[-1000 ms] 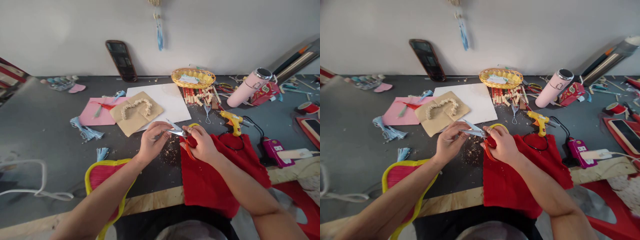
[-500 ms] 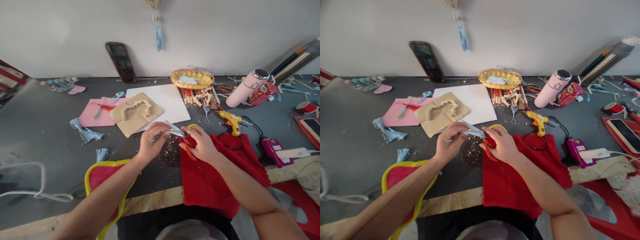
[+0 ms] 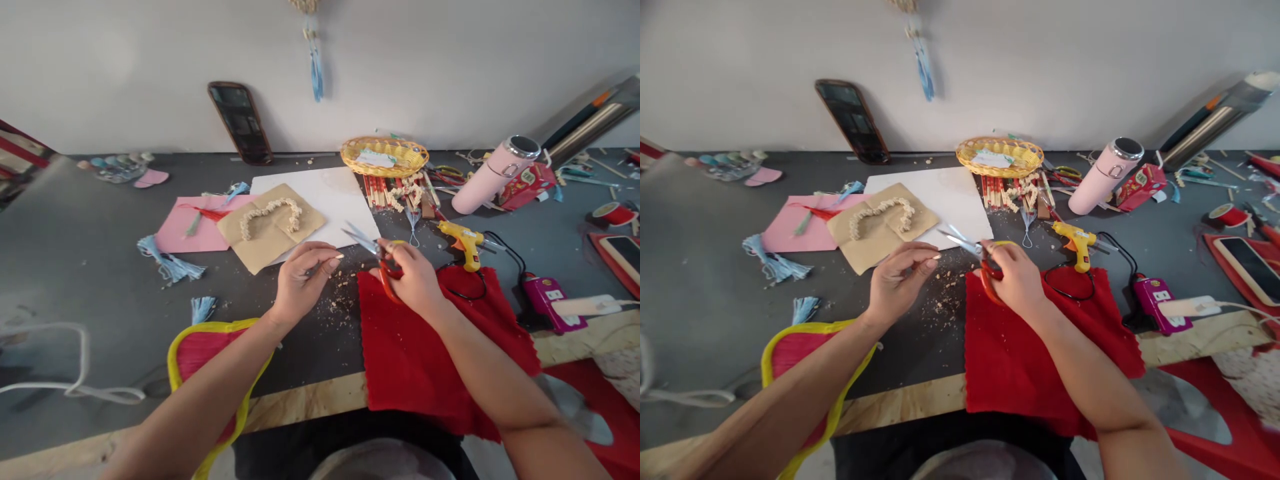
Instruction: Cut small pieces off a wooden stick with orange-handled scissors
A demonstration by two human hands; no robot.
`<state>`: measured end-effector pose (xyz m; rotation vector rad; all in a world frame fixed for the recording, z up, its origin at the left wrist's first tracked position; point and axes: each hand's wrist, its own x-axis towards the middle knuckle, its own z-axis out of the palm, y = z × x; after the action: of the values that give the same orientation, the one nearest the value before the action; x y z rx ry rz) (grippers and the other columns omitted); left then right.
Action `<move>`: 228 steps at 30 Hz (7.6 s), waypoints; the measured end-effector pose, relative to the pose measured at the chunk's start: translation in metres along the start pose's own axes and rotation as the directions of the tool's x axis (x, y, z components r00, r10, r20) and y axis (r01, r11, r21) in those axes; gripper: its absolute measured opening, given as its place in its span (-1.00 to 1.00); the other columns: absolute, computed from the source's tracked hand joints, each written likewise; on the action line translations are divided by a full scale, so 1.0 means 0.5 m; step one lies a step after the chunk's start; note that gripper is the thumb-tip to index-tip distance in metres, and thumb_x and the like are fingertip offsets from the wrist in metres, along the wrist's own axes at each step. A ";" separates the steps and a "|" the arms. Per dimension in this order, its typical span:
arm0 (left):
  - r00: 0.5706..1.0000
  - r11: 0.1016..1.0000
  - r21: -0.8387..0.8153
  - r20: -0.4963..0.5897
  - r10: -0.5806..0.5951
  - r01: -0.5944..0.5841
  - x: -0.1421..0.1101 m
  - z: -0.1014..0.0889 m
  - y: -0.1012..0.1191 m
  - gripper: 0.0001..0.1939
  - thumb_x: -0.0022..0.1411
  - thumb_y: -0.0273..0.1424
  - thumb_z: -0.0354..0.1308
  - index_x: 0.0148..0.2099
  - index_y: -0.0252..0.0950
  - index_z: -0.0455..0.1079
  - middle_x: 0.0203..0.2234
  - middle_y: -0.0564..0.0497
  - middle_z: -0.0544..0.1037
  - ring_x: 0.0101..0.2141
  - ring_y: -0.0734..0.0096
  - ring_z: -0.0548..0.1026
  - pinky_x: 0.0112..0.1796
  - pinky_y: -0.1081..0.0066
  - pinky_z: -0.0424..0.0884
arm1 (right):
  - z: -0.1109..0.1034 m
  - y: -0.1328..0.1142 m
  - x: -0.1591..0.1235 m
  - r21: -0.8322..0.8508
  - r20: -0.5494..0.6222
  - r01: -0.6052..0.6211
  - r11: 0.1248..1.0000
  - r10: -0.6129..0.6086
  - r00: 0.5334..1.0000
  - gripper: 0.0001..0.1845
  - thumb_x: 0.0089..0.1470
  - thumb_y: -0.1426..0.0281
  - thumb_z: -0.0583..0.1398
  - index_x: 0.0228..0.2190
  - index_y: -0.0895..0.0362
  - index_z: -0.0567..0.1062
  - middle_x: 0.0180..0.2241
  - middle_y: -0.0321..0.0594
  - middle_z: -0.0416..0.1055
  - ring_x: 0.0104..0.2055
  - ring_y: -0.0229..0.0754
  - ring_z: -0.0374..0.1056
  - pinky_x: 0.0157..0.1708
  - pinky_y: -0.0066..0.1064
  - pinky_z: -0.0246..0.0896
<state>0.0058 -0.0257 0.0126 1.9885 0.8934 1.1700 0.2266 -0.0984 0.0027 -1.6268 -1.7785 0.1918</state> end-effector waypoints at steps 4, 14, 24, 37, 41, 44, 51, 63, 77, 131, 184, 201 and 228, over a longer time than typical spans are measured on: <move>0.999 0.998 0.060 -0.051 0.015 -0.012 0.000 -0.004 -0.022 -0.85 0.28 -0.36 0.14 -0.18 -0.24 0.53 -0.26 -0.06 0.58 -0.20 0.32 0.51 -0.18 0.34 0.42 | -0.006 0.043 0.012 -0.222 -0.010 -0.095 0.970 0.095 0.995 -0.27 0.02 0.39 0.25 0.21 0.13 0.21 -0.07 0.04 0.42 0.02 0.18 0.34 0.00 0.10 0.29; 0.985 0.962 0.215 0.018 0.169 -0.169 0.004 -0.002 -0.024 -0.87 0.27 -0.46 0.15 -0.19 -0.26 0.53 -0.34 -0.04 0.60 -0.26 0.35 0.51 -0.21 0.32 0.41 | -0.020 0.051 0.011 -0.452 0.153 0.001 0.892 0.077 0.985 -0.47 0.11 0.37 0.17 0.11 0.30 0.37 -0.17 0.04 0.50 -0.07 0.06 0.38 0.05 -0.10 0.25; 0.982 0.956 0.250 -0.064 0.178 -0.157 0.012 -0.002 -0.046 -0.87 0.27 -0.43 0.15 -0.21 -0.29 0.53 -0.33 -0.06 0.60 -0.24 0.32 0.50 -0.17 0.29 0.43 | -0.028 0.032 0.012 -0.373 0.048 0.111 0.921 -0.100 0.994 -0.70 0.20 0.32 0.15 -0.08 0.12 0.56 -0.20 -0.05 0.41 -0.14 -0.02 0.30 -0.08 -0.16 0.31; 0.965 0.955 0.218 -0.120 0.232 -0.202 0.016 -0.001 -0.051 -0.85 0.28 -0.43 0.13 -0.20 -0.30 0.52 -0.32 -0.07 0.62 -0.24 0.28 0.51 -0.15 0.25 0.43 | 0.067 -0.076 0.065 -0.207 0.457 0.343 0.916 -0.219 0.862 -0.78 0.25 0.42 0.11 -0.19 0.11 0.57 -0.22 -0.14 0.51 -0.13 -0.07 0.31 -0.07 -0.24 0.22; 0.962 0.953 0.218 -0.126 0.242 -0.211 0.017 -0.002 -0.052 -0.84 0.29 -0.42 0.11 -0.21 -0.30 0.52 -0.32 -0.08 0.62 -0.25 0.28 0.51 -0.15 0.25 0.43 | 0.085 -0.079 0.074 -0.282 0.507 0.361 0.889 -0.182 0.843 -0.81 0.23 0.40 0.14 -0.25 0.14 0.57 -0.25 -0.12 0.50 -0.16 -0.07 0.31 -0.08 -0.26 0.19; 0.961 0.953 0.216 -0.130 0.243 -0.212 0.016 -0.001 -0.051 -0.83 0.29 -0.41 0.10 -0.20 -0.29 0.53 -0.33 -0.07 0.62 -0.25 0.28 0.50 -0.15 0.24 0.43 | 0.085 -0.076 0.073 -0.314 0.527 0.367 0.876 -0.161 0.834 -0.80 0.24 0.42 0.12 -0.25 0.18 0.56 -0.26 -0.10 0.50 -0.17 -0.07 0.32 -0.06 -0.26 0.18; 0.967 0.961 0.199 -0.132 0.219 -0.190 0.013 0.000 -0.050 -0.82 0.30 -0.39 0.09 -0.21 -0.28 0.53 -0.33 -0.06 0.62 -0.25 0.28 0.50 -0.15 0.25 0.42 | 0.050 -0.079 0.067 -0.252 0.513 0.328 0.911 -0.162 0.843 -0.75 0.25 0.50 0.07 -0.24 0.18 0.56 -0.25 -0.12 0.53 -0.17 -0.09 0.34 -0.09 -0.29 0.21; 0.974 0.960 0.219 -0.103 0.202 -0.176 0.008 0.002 -0.041 -0.82 0.30 -0.38 0.09 -0.21 -0.26 0.53 -0.32 -0.05 0.62 -0.25 0.28 0.51 -0.13 0.23 0.41 | 0.055 -0.083 0.032 -0.229 0.427 0.352 0.907 -0.232 0.874 -0.85 0.20 0.43 0.16 -0.35 0.12 0.55 -0.26 -0.09 0.46 -0.15 -0.05 0.29 -0.09 -0.18 0.26; 0.952 0.907 0.325 -0.056 0.301 -0.268 0.000 -0.001 -0.017 -0.82 0.31 -0.42 0.08 -0.17 -0.27 0.52 -0.31 -0.09 0.60 -0.26 0.34 0.53 -0.21 0.34 0.45 | 0.044 -0.037 0.000 0.281 -0.022 0.057 0.958 -0.053 0.998 -0.85 0.22 0.40 0.10 -0.29 0.08 0.48 -0.26 -0.17 0.52 -0.16 -0.17 0.45 -0.11 -0.28 0.37; 0.590 0.486 -0.362 0.647 -0.483 0.795 0.001 0.000 0.086 -0.67 0.11 -0.16 0.28 -0.34 -0.37 0.40 -0.46 0.03 0.48 -0.59 0.69 0.28 -0.63 0.63 0.05 | 0.008 -0.067 -0.021 0.496 -0.163 0.123 0.859 -0.047 0.985 -0.79 0.15 0.37 0.22 -0.13 0.04 0.48 -0.23 -0.18 0.43 -0.20 -0.19 0.41 -0.17 -0.27 0.40; 0.664 0.675 -0.248 0.581 -0.470 0.695 -0.007 0.007 0.083 -0.67 0.18 -0.15 0.18 -0.37 -0.36 0.40 -0.52 0.00 0.56 -0.64 0.65 0.27 -0.60 0.59 0.15 | 0.008 -0.077 -0.011 0.393 -0.189 0.203 0.897 -0.137 0.972 -0.89 0.17 0.45 0.21 -0.26 0.05 0.55 -0.36 -0.23 0.48 -0.29 -0.22 0.42 -0.29 -0.32 0.42; 0.698 0.724 -0.220 0.545 -0.465 0.654 -0.010 0.012 0.086 -0.66 0.19 -0.16 0.15 -0.43 -0.35 0.37 -0.54 -0.01 0.56 -0.65 0.64 0.24 -0.60 0.57 0.15 | 0.012 -0.075 -0.011 0.401 -0.206 0.233 0.886 -0.160 0.965 -0.87 0.16 0.48 0.21 -0.24 0.06 0.54 -0.36 -0.22 0.46 -0.29 -0.22 0.41 -0.28 -0.29 0.41; 0.711 0.741 -0.209 0.528 -0.464 0.638 -0.011 0.013 0.087 -0.66 0.19 -0.15 0.15 -0.44 -0.33 0.39 -0.54 -0.02 0.57 -0.65 0.62 0.22 -0.60 0.55 0.16 | 0.012 -0.072 -0.011 0.412 -0.179 0.194 0.891 -0.129 0.975 -0.91 0.17 0.43 0.22 -0.26 0.05 0.54 -0.35 -0.23 0.47 -0.29 -0.23 0.43 -0.29 -0.33 0.42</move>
<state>0.0193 -0.0555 0.0424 1.4098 0.8604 0.4474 0.1935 -0.1085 0.0160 -1.1442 -1.6112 0.3488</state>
